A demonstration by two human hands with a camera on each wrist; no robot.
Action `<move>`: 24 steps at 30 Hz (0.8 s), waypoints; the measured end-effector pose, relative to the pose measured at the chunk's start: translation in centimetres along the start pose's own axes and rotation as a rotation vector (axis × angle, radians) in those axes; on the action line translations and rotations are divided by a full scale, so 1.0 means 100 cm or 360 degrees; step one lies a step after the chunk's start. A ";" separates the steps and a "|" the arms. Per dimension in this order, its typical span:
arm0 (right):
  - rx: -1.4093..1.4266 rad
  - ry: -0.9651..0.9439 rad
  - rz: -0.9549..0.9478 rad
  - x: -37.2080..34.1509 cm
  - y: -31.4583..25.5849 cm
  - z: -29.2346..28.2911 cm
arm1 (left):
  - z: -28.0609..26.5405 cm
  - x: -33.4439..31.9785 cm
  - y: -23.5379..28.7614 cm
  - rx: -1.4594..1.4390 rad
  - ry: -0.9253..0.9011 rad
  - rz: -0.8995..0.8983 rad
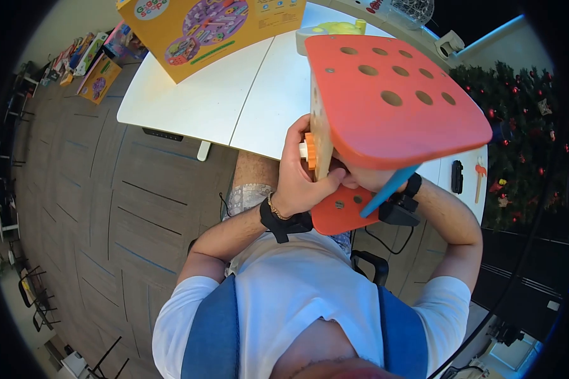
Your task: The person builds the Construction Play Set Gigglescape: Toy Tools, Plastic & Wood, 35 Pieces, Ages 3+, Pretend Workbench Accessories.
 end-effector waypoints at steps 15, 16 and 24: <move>0.2701 0.0746 0.0917 -0.080 0.044 -0.056 | -0.033 0.019 0.088 0.1461 0.0354 0.1119; 0.2750 0.0839 0.0938 -0.089 0.045 -0.061 | -0.036 0.019 0.089 0.1504 0.0324 0.1126; 0.2499 0.0734 0.0866 -0.148 0.089 -0.038 | -0.033 0.016 0.088 0.1808 0.0325 0.1299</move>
Point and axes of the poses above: each hand's wrist, its own x-axis towards the middle knuckle, its own z-axis out of the palm, y = z × x, the point moved 3 cm from there along x, towards the middle knuckle, and after that the axes turned 15 degrees about x, right-handed, at the moved point
